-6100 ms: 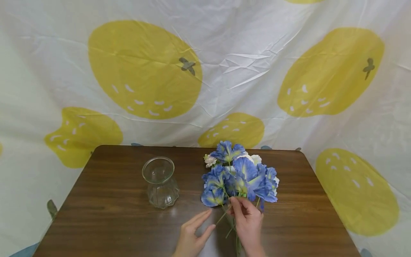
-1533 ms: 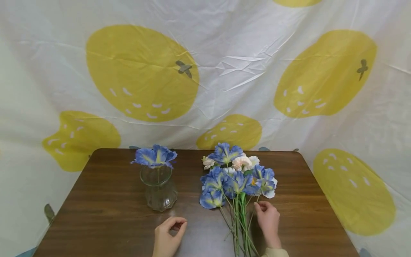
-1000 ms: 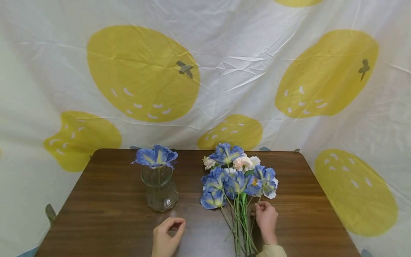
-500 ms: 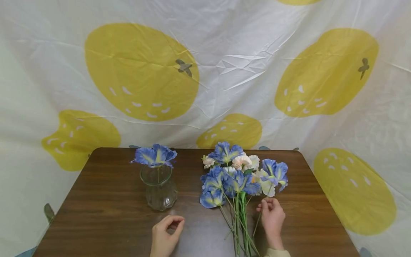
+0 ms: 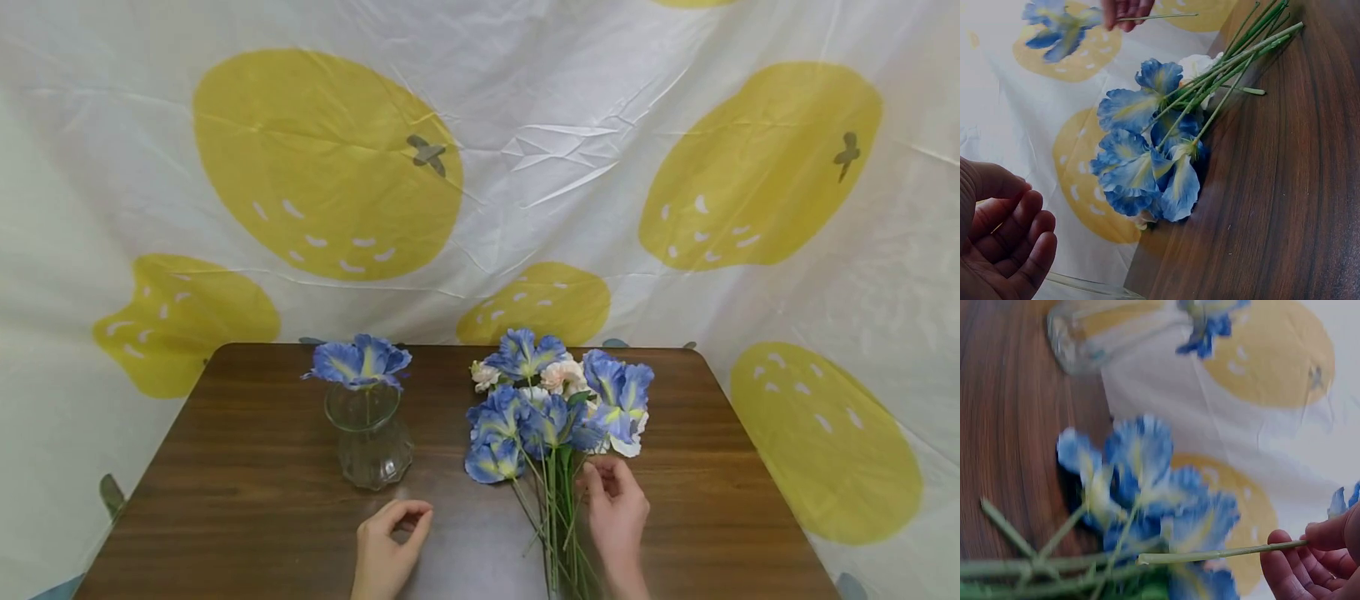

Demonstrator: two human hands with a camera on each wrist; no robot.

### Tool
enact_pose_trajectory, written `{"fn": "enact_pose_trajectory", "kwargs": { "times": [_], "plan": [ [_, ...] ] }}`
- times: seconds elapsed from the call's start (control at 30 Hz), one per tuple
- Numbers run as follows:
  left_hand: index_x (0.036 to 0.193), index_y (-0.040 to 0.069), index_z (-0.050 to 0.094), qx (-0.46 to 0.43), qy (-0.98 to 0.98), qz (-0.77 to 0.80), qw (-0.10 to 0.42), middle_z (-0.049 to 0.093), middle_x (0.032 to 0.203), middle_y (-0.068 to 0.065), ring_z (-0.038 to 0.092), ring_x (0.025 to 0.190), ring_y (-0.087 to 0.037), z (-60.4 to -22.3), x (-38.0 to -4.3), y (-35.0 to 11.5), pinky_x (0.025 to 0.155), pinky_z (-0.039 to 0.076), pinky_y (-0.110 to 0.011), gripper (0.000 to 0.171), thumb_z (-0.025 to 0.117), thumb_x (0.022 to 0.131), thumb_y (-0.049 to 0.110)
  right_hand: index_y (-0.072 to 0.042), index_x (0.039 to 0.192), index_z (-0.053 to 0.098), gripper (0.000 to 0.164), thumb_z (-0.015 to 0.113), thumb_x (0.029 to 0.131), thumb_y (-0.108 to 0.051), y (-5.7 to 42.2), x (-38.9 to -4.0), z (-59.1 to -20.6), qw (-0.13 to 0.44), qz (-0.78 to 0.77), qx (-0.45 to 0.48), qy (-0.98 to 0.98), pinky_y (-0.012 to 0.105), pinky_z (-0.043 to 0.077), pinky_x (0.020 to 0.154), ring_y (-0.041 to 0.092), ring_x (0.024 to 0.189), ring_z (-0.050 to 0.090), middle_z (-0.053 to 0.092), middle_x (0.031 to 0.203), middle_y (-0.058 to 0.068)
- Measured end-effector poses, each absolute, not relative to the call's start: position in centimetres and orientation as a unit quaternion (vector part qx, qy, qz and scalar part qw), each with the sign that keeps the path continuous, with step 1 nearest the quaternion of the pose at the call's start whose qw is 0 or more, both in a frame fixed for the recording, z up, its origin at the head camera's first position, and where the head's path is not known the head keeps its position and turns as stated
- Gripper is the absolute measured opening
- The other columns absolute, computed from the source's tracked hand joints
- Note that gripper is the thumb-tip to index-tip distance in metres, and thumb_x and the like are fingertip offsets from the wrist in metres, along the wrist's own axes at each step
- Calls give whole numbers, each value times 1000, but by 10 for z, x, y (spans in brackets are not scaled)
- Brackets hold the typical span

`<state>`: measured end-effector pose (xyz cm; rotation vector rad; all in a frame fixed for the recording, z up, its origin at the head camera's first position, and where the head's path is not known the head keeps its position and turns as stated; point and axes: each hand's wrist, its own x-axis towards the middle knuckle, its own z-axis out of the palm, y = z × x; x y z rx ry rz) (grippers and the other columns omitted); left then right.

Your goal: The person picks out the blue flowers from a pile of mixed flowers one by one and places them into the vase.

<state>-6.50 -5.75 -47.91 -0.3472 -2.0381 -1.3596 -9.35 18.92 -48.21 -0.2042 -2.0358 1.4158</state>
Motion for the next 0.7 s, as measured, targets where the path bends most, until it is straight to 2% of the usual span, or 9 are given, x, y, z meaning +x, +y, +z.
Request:
{"fn": "enact_pose_trajectory", "kwargs": {
  "times": [0.2, 0.37, 0.53, 0.7],
  "plan": [
    [69, -1, 66, -145, -772, -522, 334, 64, 65, -7, 56, 54, -11, -491, -70, -57, 49, 48, -17, 28, 72, 57, -24, 4, 87, 62, 6, 62, 84, 9, 161, -86, -478, 290, 578, -40, -761, 19, 49, 45, 7, 55, 60, 62, 69, 17],
    [71, 2, 66, -154, -770, -523, 331, 65, 66, -4, 57, 55, -10, -503, -76, -56, 50, 48, -17, 30, 74, 57, -23, 2, 85, 63, 5, 65, 84, 6, 145, -82, -477, 289, 587, -9, -756, 19, 48, 44, 11, 53, 61, 62, 66, 15],
    [70, -2, 65, -172, -758, -534, 333, 64, 65, -8, 56, 53, -14, -486, -72, -52, 49, 48, -19, 28, 71, 56, -25, 4, 85, 62, 5, 64, 83, 8, 135, -80, -475, 294, 591, 22, -751, 19, 47, 43, 11, 53, 61, 62, 65, 14],
    [70, -2, 65, -179, -756, -536, 330, 63, 64, -9, 56, 53, -14, -474, -68, -48, 48, 48, -20, 27, 71, 56, -25, 3, 84, 62, 5, 65, 83, 7, 126, -78, -474, 276, 604, 18, -747, 20, 49, 44, 11, 55, 61, 62, 66, 10]
  ]
}}
